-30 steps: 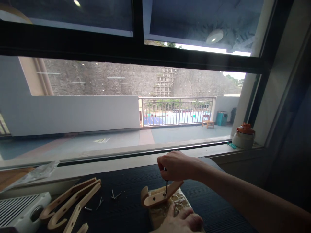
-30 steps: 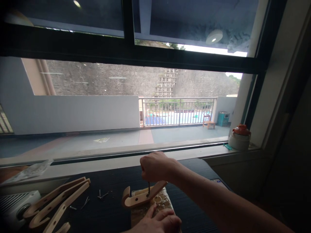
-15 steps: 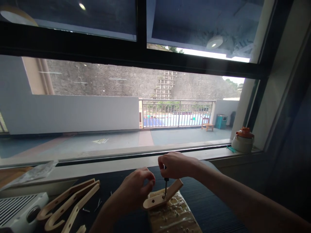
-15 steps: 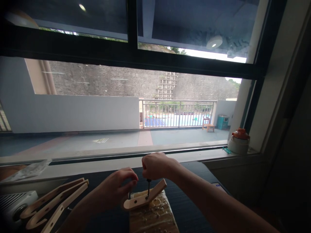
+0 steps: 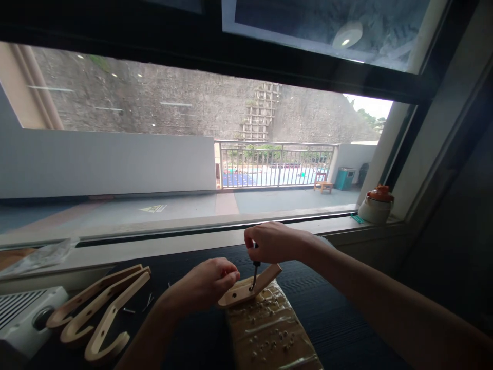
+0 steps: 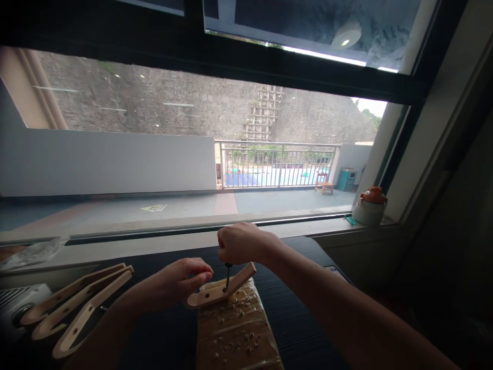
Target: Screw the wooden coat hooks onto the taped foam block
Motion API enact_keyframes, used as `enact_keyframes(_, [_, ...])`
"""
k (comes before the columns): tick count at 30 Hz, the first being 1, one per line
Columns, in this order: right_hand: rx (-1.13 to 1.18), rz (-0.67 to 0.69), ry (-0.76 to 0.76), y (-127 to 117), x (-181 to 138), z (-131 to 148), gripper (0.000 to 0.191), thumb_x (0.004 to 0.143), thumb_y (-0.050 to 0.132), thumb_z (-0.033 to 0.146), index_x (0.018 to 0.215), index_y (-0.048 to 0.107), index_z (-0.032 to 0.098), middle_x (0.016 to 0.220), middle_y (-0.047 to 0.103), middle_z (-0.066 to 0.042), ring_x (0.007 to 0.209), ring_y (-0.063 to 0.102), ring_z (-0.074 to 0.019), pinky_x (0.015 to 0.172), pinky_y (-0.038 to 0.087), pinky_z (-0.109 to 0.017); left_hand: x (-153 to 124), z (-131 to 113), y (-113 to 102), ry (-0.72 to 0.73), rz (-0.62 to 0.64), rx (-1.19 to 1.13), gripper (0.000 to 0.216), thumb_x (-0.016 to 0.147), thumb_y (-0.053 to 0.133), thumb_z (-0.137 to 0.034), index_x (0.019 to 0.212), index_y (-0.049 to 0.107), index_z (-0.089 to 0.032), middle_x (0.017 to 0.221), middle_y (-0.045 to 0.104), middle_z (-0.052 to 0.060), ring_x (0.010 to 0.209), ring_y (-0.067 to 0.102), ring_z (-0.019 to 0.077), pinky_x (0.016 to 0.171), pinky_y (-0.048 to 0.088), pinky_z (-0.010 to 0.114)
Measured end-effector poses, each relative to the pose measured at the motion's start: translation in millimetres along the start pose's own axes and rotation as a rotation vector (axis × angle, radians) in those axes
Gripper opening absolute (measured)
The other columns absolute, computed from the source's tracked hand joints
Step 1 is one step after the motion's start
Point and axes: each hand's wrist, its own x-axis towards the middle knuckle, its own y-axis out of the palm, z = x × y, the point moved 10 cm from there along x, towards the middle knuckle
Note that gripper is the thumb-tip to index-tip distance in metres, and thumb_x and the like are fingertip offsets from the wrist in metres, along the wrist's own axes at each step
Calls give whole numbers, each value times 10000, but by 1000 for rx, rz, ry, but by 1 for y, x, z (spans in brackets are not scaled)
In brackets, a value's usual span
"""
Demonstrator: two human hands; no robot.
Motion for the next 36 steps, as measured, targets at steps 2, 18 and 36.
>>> enact_keyframes(2, [0,-4,-1,0,0,-1,269,717,473,315,885,645,194,770,657,-37,636,524,-139,518,307,-236,0,1,6,3,37,-24,389,825,399,-461,921,642,-173,885,620,37,748,555,178,591,396,240])
enact_keyframes(18, [-38,-33,-38,-3,3,7,232,717,474,293,827,647,184,708,644,-34,583,484,-131,494,290,-244,-3,-1,9,-13,124,-102,436,789,443,-490,984,651,-159,927,634,48,761,561,180,638,409,252])
enact_keyframes(36, [1392,-369,311,81,-55,-137,473,775,549,478,1112,605,151,703,550,-31,583,439,-124,535,349,-272,4,18,-28,-27,-130,-319,392,845,432,-479,1020,637,-195,1057,617,50,916,566,200,777,462,294])
